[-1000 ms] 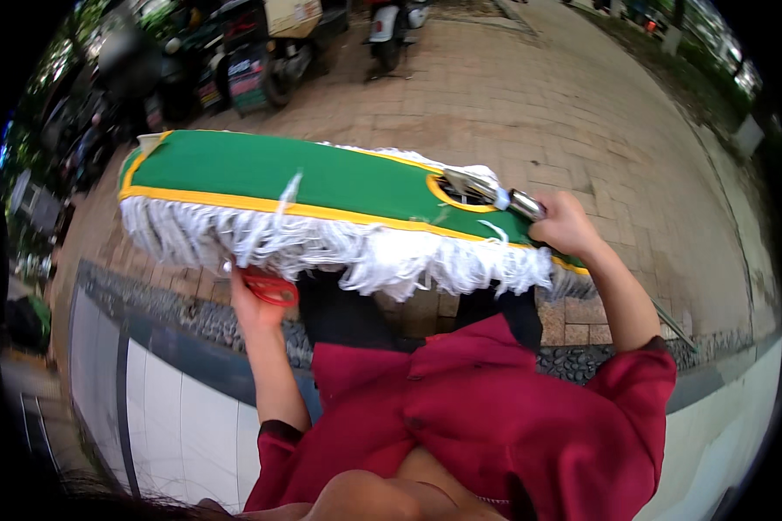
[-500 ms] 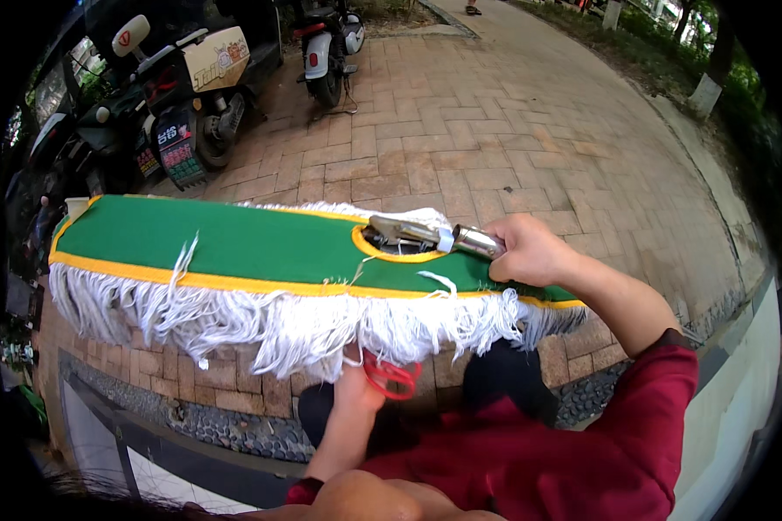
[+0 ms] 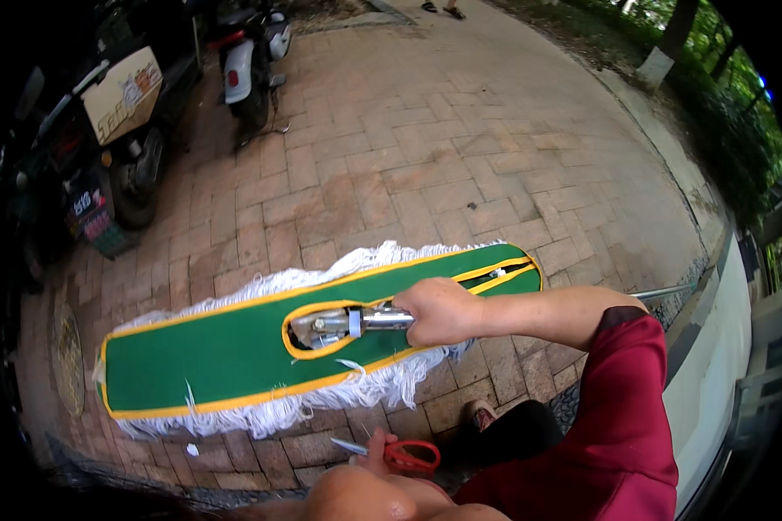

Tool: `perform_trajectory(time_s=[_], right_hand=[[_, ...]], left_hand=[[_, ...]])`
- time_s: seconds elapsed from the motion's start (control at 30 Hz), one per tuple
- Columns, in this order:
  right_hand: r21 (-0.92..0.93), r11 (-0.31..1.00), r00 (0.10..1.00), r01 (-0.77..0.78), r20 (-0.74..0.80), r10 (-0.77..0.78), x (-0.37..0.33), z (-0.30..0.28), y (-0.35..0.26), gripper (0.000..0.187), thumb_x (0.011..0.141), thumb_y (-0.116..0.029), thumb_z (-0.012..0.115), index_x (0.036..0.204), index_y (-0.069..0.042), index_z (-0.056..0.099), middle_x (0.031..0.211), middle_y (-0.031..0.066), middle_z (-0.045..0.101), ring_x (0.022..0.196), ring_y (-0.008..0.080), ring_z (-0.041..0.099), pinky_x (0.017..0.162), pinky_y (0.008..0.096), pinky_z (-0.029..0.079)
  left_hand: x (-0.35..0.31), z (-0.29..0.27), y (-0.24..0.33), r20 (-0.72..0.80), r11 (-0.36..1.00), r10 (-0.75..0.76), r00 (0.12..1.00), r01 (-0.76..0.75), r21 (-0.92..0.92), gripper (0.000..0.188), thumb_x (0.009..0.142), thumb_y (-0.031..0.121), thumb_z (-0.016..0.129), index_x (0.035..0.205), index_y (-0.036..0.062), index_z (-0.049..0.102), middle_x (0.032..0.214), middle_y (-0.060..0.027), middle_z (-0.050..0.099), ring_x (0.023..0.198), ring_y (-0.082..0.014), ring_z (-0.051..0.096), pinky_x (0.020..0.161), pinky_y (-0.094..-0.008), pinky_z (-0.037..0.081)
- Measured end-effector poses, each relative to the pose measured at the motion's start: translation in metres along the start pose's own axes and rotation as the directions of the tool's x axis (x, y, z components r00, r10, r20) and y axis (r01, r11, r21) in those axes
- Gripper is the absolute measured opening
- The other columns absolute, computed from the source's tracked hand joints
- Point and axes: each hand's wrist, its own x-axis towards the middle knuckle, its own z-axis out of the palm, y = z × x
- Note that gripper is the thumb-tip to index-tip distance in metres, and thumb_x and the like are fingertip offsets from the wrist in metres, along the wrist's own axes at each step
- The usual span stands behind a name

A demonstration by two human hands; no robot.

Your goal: The person is sewing the fringe of a mop head using a needle and thread while sitting on a sidewalk ledge, then uses scissors to cut the thread.

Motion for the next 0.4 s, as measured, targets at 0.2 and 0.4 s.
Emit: perform_trajectory(time_s=[0.2,0.4], right_hand=[[-0.037,0.999,0.999,0.033,-0.027,-0.034,0.0,-0.023,-0.02,0.017,0.068,-0.018,0.067,0.08,-0.006,0.062,0.07,0.0172,0.063,0.071,0.0384,0.065,0.064,0.0487,0.049],[0.021,1.0,0.996,0.001,0.094,-0.003,0.005,-0.048,-0.023,0.021,0.067,-0.016,0.069,0.084,-0.004,0.061,0.079,0.0193,0.064,0.082,0.038,0.066,0.072,0.0469,0.051]], left_hand=[[0.032,-0.027,-0.043,-0.031,0.996,-0.084,0.996,0.084,-0.015,0.037,0.088,0.034,0.071,0.092,-0.0031,0.066,0.083,-0.0144,0.07,0.064,-0.0201,0.065,0.056,-0.0355,0.055],[0.057,-0.027,-0.076,-0.064,0.994,-0.098,0.993,0.095,-0.048,0.035,0.089,0.03,0.072,0.092,-0.0049,0.066,0.083,-0.014,0.07,0.059,-0.0215,0.064,0.055,-0.0351,0.055]])
